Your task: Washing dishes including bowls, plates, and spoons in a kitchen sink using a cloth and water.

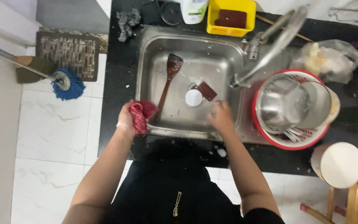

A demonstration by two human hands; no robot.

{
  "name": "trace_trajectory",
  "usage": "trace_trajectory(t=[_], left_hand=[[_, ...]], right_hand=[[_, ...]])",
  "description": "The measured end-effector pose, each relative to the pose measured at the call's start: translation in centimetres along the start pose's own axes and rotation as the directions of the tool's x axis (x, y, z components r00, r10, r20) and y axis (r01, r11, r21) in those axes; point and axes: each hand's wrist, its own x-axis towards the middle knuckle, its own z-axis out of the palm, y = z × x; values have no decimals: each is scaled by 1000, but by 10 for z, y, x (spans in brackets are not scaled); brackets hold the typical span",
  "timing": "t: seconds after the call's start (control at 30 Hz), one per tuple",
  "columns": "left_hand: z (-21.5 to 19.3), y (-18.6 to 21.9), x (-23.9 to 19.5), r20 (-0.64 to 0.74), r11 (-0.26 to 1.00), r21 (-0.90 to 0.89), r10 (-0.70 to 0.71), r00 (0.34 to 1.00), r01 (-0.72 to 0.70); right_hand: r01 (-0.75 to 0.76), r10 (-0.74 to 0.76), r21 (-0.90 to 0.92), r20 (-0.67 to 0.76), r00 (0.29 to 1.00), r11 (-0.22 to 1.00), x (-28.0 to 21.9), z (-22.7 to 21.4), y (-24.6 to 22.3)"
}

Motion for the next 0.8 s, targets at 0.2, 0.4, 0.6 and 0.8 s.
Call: trace_trajectory(t=[0.2,0.4,0.6,0.8], left_hand=[[-6,4,-14,0,993,-57,-106,994,106],[-48,18,3,11,991,-76,-107,994,107],[-56,31,-3,-13,990,-106,-91,996,89],[-42,26,9,24,983,-121,-133,991,135]], right_hand=[[-311,245,-5,629,738,951,55,113,-20],[-613,667,-273,394,632,742,91,148,-17],[-489,620,-410,296,727,770,87,172,34],[-765,679,219,359,640,605,86,129,21]])
